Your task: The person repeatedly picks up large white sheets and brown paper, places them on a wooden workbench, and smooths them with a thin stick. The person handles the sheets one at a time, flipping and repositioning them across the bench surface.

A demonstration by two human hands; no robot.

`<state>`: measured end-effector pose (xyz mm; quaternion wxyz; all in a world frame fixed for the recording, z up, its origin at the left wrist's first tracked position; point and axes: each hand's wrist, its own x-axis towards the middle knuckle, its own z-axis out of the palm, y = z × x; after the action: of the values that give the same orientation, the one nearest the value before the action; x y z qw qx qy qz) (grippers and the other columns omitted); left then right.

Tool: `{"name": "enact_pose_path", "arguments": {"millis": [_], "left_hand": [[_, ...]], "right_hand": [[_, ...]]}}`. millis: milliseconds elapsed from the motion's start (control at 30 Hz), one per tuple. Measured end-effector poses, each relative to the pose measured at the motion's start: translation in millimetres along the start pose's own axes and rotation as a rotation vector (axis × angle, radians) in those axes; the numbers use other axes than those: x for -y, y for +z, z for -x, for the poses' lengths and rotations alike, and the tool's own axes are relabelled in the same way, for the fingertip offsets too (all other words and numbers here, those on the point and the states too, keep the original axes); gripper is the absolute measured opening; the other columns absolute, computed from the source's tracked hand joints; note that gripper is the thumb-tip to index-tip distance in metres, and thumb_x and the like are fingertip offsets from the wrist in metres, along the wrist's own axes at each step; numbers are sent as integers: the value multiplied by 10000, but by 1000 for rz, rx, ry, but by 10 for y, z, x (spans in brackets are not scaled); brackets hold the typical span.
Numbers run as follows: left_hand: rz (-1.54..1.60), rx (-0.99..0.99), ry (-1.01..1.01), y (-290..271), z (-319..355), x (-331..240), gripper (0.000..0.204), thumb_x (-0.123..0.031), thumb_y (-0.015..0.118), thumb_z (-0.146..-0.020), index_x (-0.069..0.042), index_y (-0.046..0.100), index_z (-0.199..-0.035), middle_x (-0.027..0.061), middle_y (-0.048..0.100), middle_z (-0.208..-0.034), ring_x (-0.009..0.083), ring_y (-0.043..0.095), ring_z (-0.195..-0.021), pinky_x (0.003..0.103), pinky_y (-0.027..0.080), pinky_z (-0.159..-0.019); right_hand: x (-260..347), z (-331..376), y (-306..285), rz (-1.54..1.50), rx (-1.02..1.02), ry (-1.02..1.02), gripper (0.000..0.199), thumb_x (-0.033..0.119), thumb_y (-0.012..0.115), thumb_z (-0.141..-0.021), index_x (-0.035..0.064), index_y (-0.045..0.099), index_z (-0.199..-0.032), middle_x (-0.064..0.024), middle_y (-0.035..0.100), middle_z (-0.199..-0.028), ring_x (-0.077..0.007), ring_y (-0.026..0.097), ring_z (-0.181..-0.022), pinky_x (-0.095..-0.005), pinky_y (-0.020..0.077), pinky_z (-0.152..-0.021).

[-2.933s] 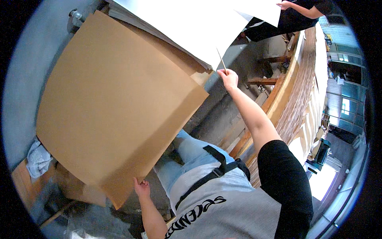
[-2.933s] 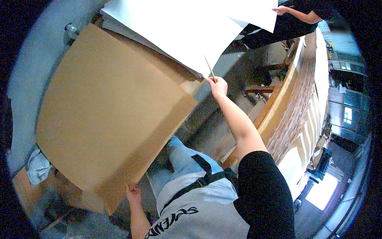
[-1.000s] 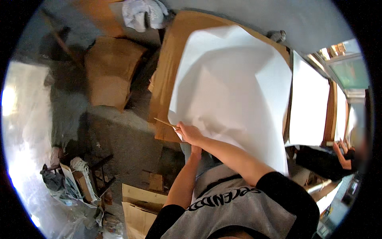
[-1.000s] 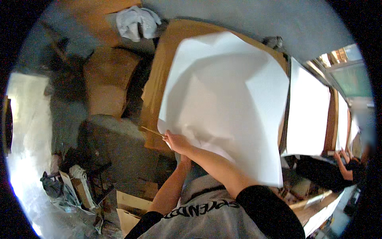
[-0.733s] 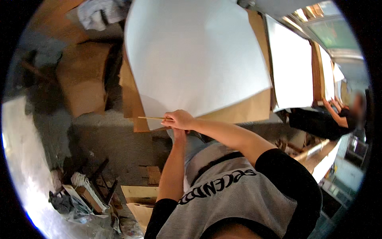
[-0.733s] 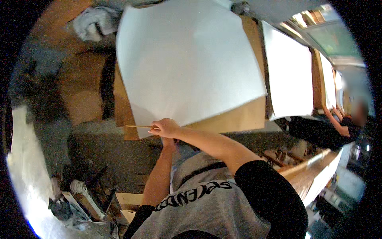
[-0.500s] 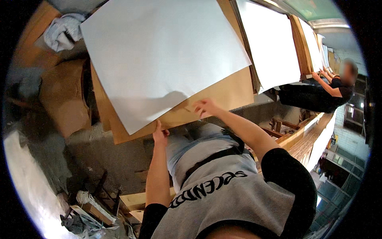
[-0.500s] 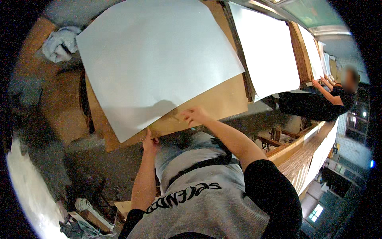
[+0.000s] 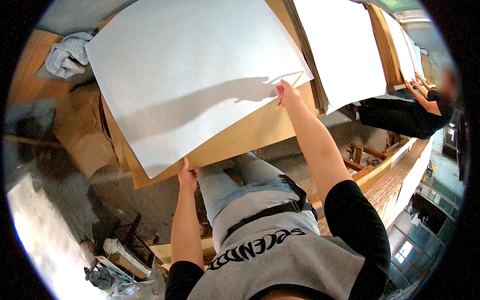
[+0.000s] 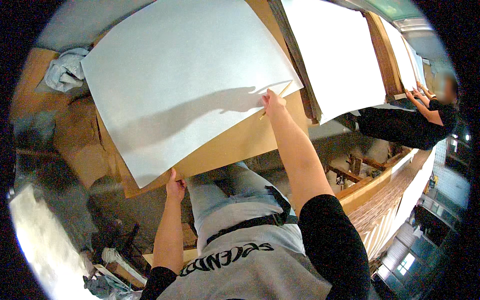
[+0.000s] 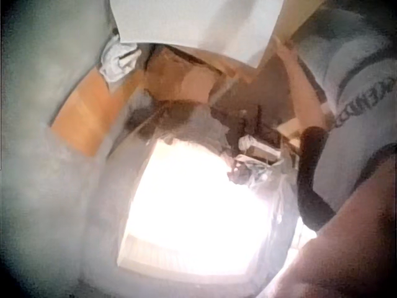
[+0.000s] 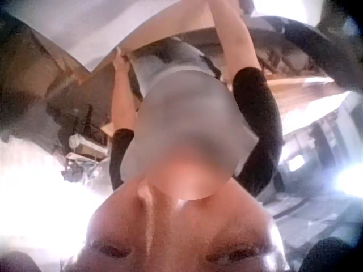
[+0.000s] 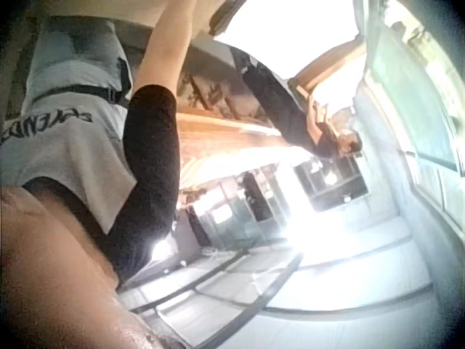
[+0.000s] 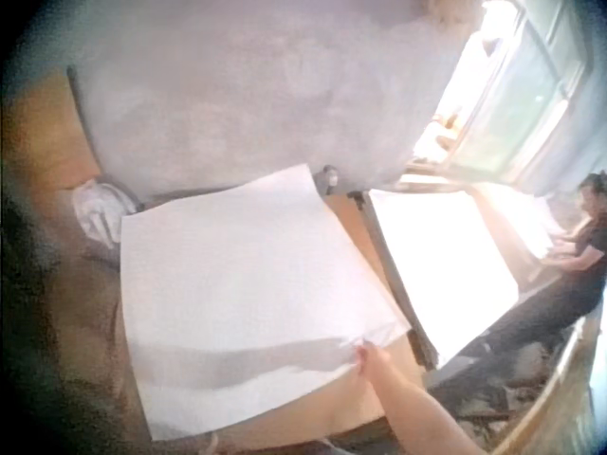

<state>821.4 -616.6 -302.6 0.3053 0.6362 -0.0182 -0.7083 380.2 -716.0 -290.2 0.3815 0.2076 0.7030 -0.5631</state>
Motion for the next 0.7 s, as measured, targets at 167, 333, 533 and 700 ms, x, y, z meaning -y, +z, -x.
{"name": "enact_pose_path", "arguments": {"millis": [167,333,533,700], "left_hand": [[-5,-29,-14,-66,-59,67,341,-421,565,-785,-87,530,-842,16,510,-644,112,437,-488,235,326,-414],[-15,29,-13,32,-6,13,285,-381,561,-804,-102,527,-851,-8,486,-620,111,426,-472,248,343,-442],[27,48,33,31,56,-17,279,-366,563,-807,-94,530,-859,-4,499,-643,103,425,-492,247,348,-449],[-4,88,-22,-106,150,-15,259,-257,651,-758,-56,520,-856,20,493,-682,118,437,-515,271,365,-445]], "right_hand": [[191,367,82,354,-463,-196,190,119,674,-703,-3,552,-781,-109,584,-786,-173,590,-686,-259,490,-553],[94,-481,-230,-115,-115,-143,275,215,714,-667,3,540,-671,-101,572,-672,-214,534,-486,-348,418,-431],[279,-236,-86,355,122,-10,299,276,640,-748,94,459,-595,-11,433,-512,-99,347,-377,-226,222,-313],[241,-69,-339,332,256,-153,218,294,555,-810,132,510,-671,25,500,-595,-77,410,-429,-212,271,-327]]}}
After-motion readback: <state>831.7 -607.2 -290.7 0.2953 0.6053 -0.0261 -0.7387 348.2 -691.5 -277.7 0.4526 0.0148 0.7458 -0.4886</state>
